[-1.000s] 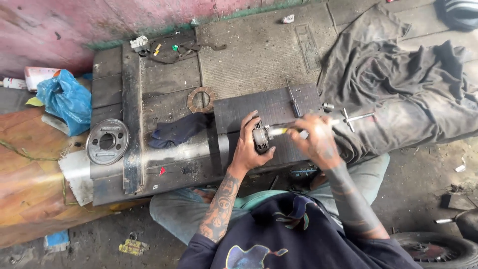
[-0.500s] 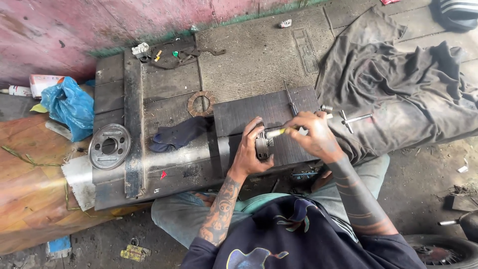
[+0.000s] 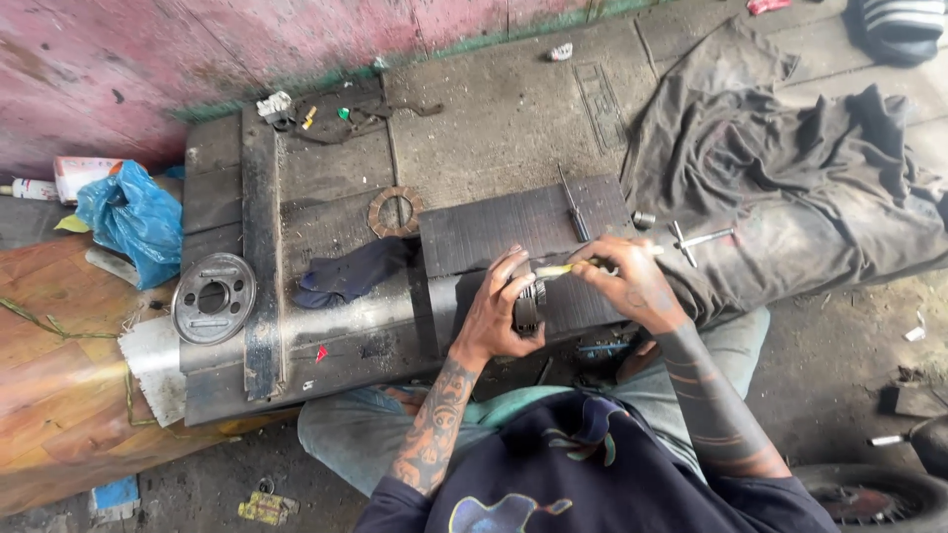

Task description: Cleaning a motorcycle clutch assembly using a small brush to remove debris and grease.

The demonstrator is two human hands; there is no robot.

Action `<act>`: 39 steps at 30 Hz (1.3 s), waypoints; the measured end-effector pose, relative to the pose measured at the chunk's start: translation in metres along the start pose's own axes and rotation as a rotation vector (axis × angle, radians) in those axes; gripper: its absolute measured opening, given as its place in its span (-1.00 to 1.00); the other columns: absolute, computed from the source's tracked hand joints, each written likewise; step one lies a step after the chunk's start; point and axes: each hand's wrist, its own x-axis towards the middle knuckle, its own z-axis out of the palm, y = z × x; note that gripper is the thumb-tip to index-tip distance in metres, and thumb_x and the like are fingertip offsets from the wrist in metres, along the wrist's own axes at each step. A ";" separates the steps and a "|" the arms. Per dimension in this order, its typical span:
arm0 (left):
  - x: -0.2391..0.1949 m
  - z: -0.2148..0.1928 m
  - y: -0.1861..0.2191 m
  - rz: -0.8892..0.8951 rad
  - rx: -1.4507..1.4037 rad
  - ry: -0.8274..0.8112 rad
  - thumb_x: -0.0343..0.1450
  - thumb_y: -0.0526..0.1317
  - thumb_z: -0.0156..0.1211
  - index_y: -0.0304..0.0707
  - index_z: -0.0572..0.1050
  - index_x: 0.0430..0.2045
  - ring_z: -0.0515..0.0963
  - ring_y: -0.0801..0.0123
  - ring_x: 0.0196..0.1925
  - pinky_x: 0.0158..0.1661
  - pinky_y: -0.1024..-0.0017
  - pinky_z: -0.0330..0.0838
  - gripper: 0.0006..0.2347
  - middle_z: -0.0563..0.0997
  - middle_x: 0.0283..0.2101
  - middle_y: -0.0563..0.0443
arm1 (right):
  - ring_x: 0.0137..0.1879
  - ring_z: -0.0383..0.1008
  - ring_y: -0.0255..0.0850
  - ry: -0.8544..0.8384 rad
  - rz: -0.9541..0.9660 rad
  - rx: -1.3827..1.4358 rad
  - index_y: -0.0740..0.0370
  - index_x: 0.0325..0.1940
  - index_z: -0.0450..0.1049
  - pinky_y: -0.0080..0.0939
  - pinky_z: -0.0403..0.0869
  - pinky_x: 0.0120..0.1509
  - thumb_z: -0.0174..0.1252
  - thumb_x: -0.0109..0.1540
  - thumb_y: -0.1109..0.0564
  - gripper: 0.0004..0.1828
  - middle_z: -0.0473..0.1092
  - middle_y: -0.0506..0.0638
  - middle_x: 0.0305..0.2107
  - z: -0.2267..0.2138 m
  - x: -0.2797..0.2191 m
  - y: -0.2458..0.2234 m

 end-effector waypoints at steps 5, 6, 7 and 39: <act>-0.003 0.000 0.004 0.071 0.012 -0.008 0.14 -0.11 0.35 -0.02 0.27 0.22 0.35 -0.40 0.31 0.23 -0.25 0.32 -0.32 0.31 0.30 -0.27 | -0.14 0.55 -0.02 0.008 0.150 -0.126 -0.01 -0.24 0.58 -0.02 0.25 0.20 0.23 0.20 -0.01 -0.88 0.50 0.02 -0.39 0.004 -0.014 0.027; -0.006 0.000 0.003 0.089 0.010 -0.013 0.15 -0.10 0.34 0.03 0.28 0.23 0.34 -0.40 0.31 0.23 -0.25 0.31 -0.32 0.31 0.31 -0.27 | -0.13 0.54 0.04 -0.001 0.197 0.149 0.10 -0.23 0.58 -0.03 0.30 0.20 0.23 0.21 0.06 -0.88 0.51 0.13 -0.37 0.003 -0.014 0.031; -0.003 -0.001 0.006 0.083 0.009 -0.015 0.15 -0.10 0.34 0.03 0.28 0.23 0.34 -0.40 0.31 0.23 -0.25 0.31 -0.32 0.31 0.31 -0.27 | -0.13 0.54 0.04 -0.004 0.201 0.151 0.10 -0.23 0.58 -0.03 0.30 0.20 0.23 0.21 0.06 -0.88 0.51 0.13 -0.37 -0.001 -0.014 0.018; -0.002 -0.051 -0.036 -0.598 0.006 0.291 0.57 -0.20 -0.21 -0.24 0.53 0.02 0.56 0.05 0.15 0.24 0.18 0.31 -0.70 0.58 0.02 -0.13 | -0.11 0.47 -0.21 0.033 -0.223 -0.659 -0.18 -0.25 0.54 -0.03 0.21 0.18 0.19 0.21 -0.15 -0.87 0.41 -0.17 -0.35 0.070 0.032 0.001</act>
